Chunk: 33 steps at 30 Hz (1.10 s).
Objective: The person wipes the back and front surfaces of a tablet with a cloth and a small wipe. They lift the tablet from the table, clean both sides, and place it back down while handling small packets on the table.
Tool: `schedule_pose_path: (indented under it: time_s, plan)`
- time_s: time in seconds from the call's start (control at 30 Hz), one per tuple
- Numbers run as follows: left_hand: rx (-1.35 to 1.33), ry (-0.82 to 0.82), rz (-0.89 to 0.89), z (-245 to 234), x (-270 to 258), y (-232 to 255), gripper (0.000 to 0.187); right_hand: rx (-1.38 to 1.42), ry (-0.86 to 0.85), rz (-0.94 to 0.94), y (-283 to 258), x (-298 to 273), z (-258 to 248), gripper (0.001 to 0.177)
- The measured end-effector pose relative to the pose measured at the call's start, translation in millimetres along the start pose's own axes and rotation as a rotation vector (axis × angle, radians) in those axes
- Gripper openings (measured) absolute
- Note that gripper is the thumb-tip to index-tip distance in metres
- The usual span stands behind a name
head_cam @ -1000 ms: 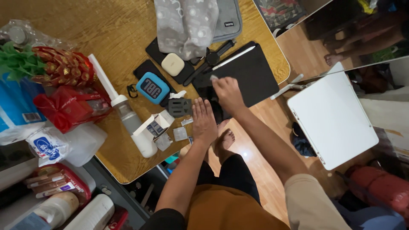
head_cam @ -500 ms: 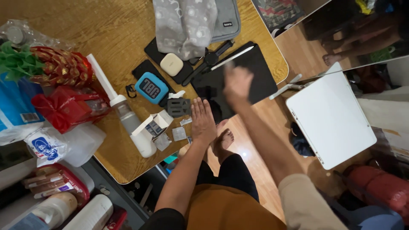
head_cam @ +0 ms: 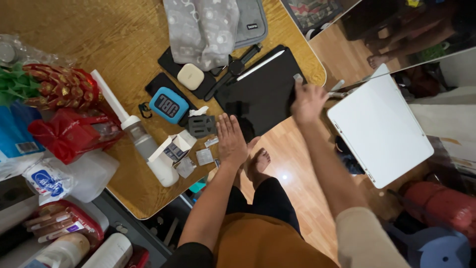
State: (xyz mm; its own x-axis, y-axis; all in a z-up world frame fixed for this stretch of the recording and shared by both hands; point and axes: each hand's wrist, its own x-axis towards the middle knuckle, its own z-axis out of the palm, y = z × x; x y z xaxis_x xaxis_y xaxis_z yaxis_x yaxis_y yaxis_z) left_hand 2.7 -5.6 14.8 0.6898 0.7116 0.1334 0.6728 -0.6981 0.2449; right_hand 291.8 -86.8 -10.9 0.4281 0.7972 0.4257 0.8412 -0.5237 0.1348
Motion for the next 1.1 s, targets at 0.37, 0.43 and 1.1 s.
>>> schedule_pose_path:
  time_s: [0.37,0.43,1.1]
  plan:
    - [-0.03,0.034,0.02,-1,2,0,0.122,0.412,-0.103,-0.187,-46,-60,-15,0.048]
    - [-0.014,0.037,0.022,-3,1,1,0.124,0.454,-0.114,-0.095,-12,-55,-20,0.036]
    - [-0.171,0.144,0.042,-9,1,1,0.12,2.327,-0.212,1.623,-96,-87,-96,0.023]
